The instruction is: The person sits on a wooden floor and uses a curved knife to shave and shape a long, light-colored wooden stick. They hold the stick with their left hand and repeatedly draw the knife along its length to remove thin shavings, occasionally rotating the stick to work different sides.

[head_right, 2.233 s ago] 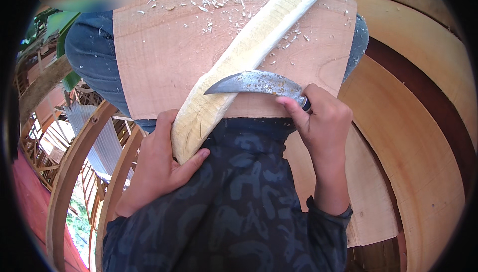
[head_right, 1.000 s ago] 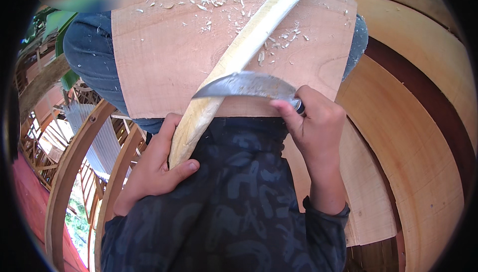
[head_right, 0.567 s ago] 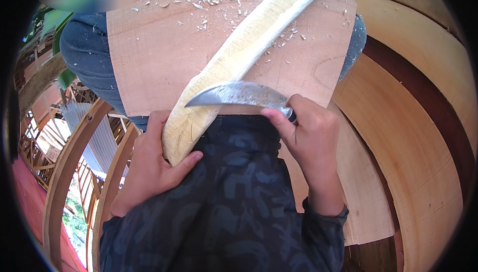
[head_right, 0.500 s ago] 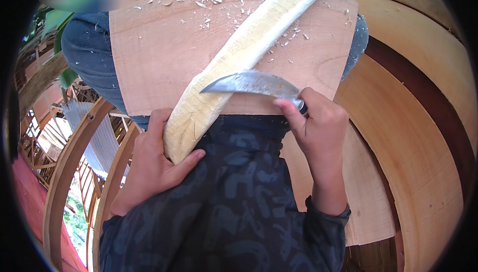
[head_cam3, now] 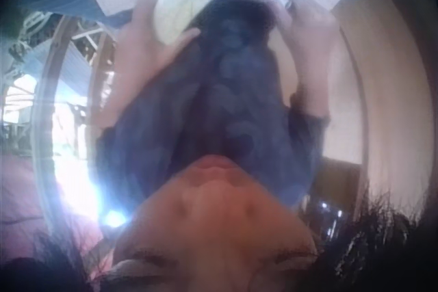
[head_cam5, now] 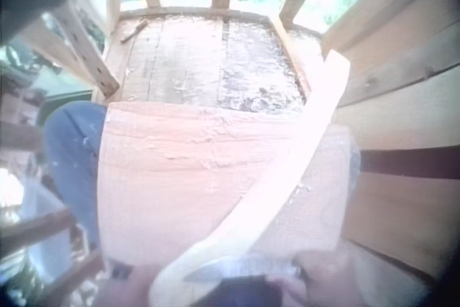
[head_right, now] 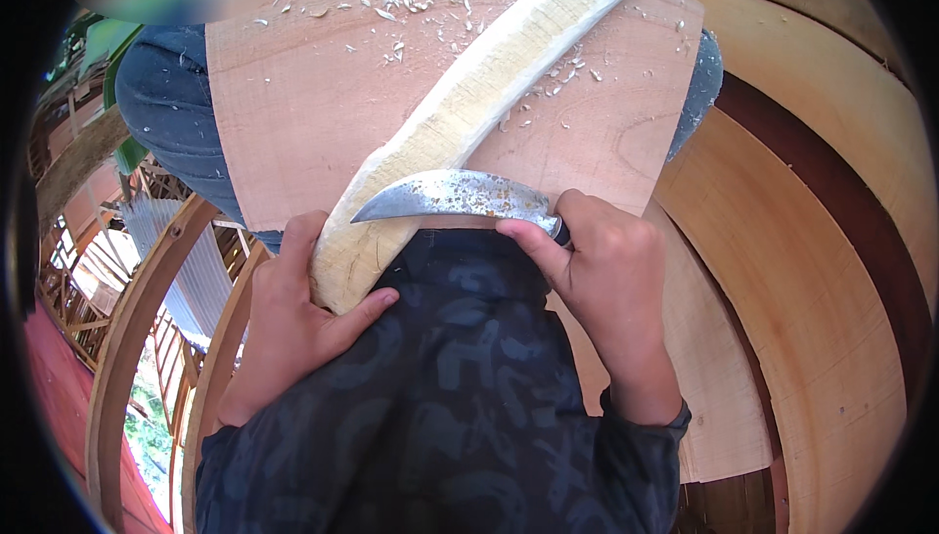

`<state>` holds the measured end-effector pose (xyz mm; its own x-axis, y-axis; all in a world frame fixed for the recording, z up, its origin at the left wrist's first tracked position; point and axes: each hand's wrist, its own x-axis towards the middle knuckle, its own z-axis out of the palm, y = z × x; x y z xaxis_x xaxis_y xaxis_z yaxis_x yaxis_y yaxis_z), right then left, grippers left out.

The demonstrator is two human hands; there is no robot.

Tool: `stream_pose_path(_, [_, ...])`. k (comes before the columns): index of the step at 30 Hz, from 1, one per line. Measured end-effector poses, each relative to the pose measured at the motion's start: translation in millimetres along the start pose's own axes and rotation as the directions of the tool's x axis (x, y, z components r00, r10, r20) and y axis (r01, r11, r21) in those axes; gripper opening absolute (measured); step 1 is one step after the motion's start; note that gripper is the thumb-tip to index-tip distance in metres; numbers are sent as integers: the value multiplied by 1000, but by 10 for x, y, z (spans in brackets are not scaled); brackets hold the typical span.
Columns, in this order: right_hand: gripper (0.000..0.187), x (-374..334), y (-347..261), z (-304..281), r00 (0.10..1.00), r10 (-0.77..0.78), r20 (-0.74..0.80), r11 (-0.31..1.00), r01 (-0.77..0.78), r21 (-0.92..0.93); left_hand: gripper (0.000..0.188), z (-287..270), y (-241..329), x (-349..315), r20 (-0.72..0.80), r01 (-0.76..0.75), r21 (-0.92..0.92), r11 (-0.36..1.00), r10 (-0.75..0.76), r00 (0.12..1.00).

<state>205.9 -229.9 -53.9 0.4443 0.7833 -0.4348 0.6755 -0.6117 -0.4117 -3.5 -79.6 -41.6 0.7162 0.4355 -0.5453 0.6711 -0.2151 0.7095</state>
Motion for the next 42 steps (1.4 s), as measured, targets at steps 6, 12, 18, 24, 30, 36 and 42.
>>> stream_pose_path(6, [51, 61, 57, -10, 992, -77, -99, 993, 67, -100, 57, -18, 97, -14, 78, 204, -64, 977, -199, 977])
stream_pose_path(12, [50, 41, 89, 12, 989, -18, -149, 995, 4, -95, 58, -17, 74, -5, 78, 173, -72, 982, -167, 983])
stream_pose_path(18, [47, 155, 650, -260, 835, 402, -375, 911, -406, 72, 55, -38, -10, -116, 118, 166, -45, 985, -159, 980])
stream_pose_path(24, [49, -13, 16, -19, 993, 17, -114, 1000, -20, -23, 55, -23, 63, -52, 106, 169, -37, 985, -164, 981])
stream_pose_path(30, [50, 86, 69, -42, 992, 8, -124, 996, -20, -92, 57, -7, 10, -22, 58, 29, -37, 999, -27, 998])
stream_pose_path(36, [47, 186, 334, -121, 952, 159, -260, 981, -182, -66, 56, -33, 76, -22, 129, 201, -89, 975, -189, 973])
stream_pose_path(42, [46, -28, 400, -228, 965, 159, -210, 986, -164, -9, 54, -86, 32, -37, 184, 235, -111, 966, -212, 960])
